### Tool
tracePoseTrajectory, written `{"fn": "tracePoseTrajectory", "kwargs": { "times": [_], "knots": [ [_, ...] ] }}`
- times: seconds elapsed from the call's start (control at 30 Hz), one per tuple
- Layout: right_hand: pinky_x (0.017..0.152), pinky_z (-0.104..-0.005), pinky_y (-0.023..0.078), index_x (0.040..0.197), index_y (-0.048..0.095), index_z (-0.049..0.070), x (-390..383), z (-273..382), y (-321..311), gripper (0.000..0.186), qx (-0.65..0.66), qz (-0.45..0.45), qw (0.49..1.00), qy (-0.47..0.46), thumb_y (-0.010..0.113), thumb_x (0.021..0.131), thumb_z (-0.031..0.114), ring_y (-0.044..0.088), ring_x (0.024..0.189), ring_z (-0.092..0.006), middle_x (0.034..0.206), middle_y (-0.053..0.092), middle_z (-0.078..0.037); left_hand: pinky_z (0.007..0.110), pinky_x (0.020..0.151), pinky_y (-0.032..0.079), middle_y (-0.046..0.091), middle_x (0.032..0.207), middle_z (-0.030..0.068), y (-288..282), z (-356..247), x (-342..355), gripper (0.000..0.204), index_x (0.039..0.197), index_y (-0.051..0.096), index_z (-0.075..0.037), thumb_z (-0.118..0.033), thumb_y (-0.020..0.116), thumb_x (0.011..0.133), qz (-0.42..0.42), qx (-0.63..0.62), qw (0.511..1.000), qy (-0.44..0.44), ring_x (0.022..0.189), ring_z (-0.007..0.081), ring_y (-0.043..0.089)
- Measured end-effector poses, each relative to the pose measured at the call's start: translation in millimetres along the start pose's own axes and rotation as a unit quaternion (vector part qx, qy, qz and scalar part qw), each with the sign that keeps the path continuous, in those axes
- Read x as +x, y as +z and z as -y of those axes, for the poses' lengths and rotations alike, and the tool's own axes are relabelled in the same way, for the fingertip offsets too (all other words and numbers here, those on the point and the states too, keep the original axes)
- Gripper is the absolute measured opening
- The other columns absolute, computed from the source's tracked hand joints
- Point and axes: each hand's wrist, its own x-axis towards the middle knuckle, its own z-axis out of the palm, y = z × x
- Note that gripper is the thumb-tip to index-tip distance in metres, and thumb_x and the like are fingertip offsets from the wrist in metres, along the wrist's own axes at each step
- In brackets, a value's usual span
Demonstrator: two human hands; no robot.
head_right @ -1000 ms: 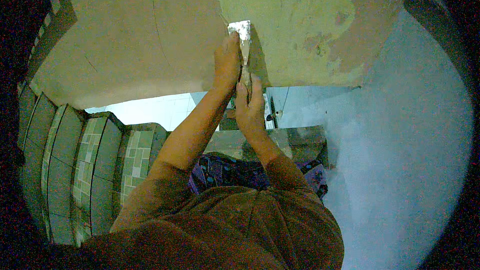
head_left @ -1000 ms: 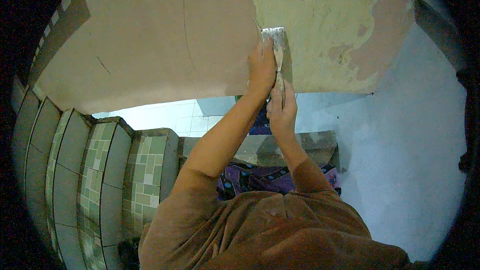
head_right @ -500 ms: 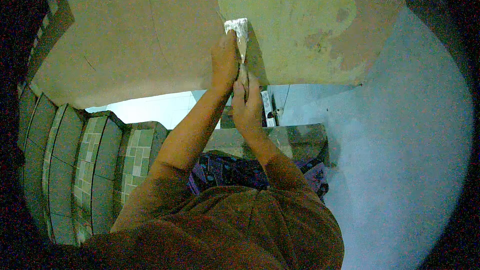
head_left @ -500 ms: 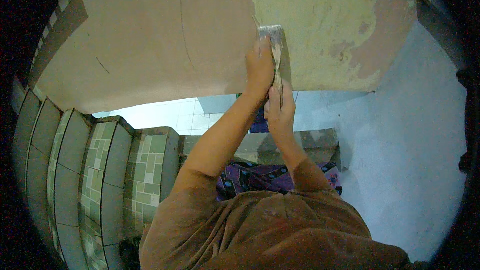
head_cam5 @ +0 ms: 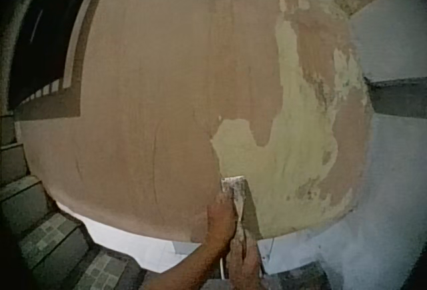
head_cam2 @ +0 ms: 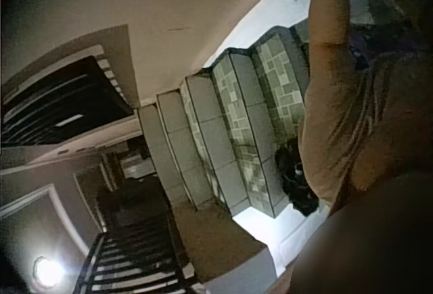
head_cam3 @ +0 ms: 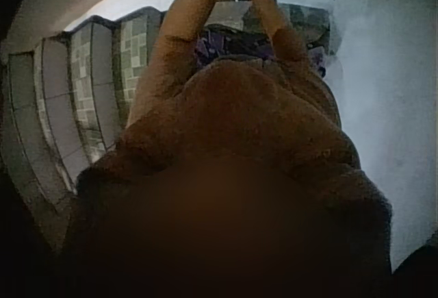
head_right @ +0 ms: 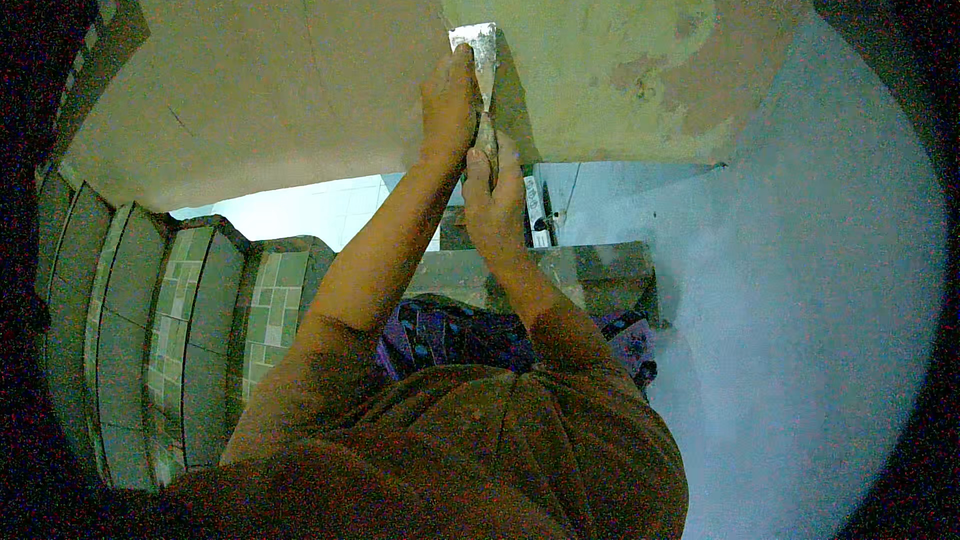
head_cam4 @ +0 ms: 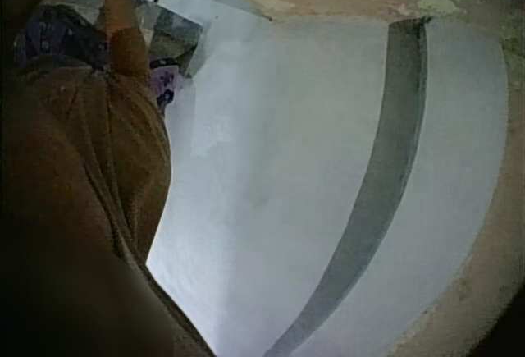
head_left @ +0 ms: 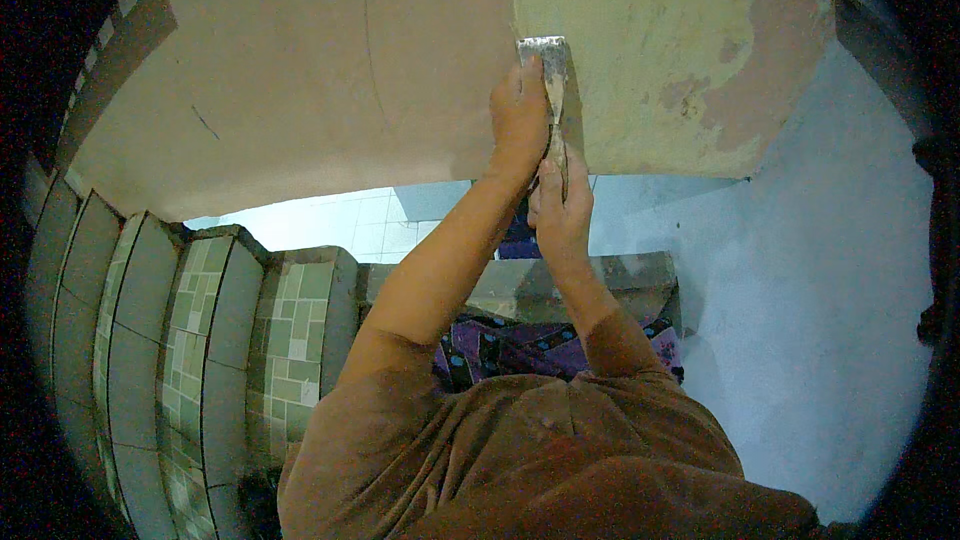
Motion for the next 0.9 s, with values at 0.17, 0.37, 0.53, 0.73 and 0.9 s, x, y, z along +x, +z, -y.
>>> {"fn": "tracePoseTrajectory", "kwargs": {
  "times": [0.17,0.37,0.53,0.73,0.9],
  "knots": [
    [0.040,-0.0207,0.032,0.123,0.046,0.002,2.3,3.9,1.2,0.031,0.004,0.008,1.000,-0.006,0.045,0.099,0.021,0.037,0.049,-0.0020,0.066,0.042,0.004,0.044,0.065,0.042,0.061,0.077,0.0225,-1.0,-1.2,-0.7,0.038,0.083,0.060,0.004,-0.029,0.046,0.096,0.011,-0.014,0.999,-0.049,0.069,0.0314,0.057],
    [0.040,-0.0206,0.032,0.123,0.047,0.002,2.9,4.5,4.7,0.030,0.049,0.001,0.999,0.012,0.045,0.099,0.020,0.037,0.049,-0.0017,0.068,0.044,0.004,0.042,0.062,0.042,0.059,0.070,0.0187,-2.3,-9.5,1.2,0.038,0.083,0.061,0.003,-0.029,0.045,0.096,0.002,-0.010,0.999,-0.050,0.067,0.0266,0.055],
    [0.041,-0.0196,0.032,0.124,0.046,0.002,3.8,8.8,6.8,0.031,0.010,-0.009,1.000,0.006,0.045,0.099,0.020,0.036,0.049,-0.0018,0.069,0.044,0.004,0.040,0.063,0.041,0.059,0.070,0.0185,-3.2,-12.0,-1.2,0.039,0.080,0.060,0.004,-0.028,0.045,0.096,0.000,-0.024,0.999,-0.024,0.065,0.0237,0.053],
    [0.040,-0.0202,0.031,0.126,0.045,0.001,6.3,14.0,7.3,0.033,0.021,0.009,1.000,0.010,0.044,0.099,0.020,0.037,0.049,-0.0019,0.068,0.043,0.004,0.039,0.063,0.041,0.058,0.070,0.0186,-4.2,-13.4,9.9,0.038,0.081,0.059,0.005,-0.028,0.047,0.095,0.001,-0.046,0.999,0.010,0.065,0.0203,0.050],
    [0.040,-0.0209,0.030,0.127,0.044,0.001,1.9,12.5,7.0,0.032,-0.006,0.012,1.000,-0.016,0.043,0.099,0.018,0.036,0.048,-0.0022,0.065,0.042,0.004,0.038,0.062,0.041,0.058,0.068,0.0148,-6.6,-12.4,-0.8,0.039,0.081,0.059,0.003,-0.031,0.046,0.096,-0.001,-0.034,0.997,-0.071,0.064,0.0203,0.049]
  ]
}}
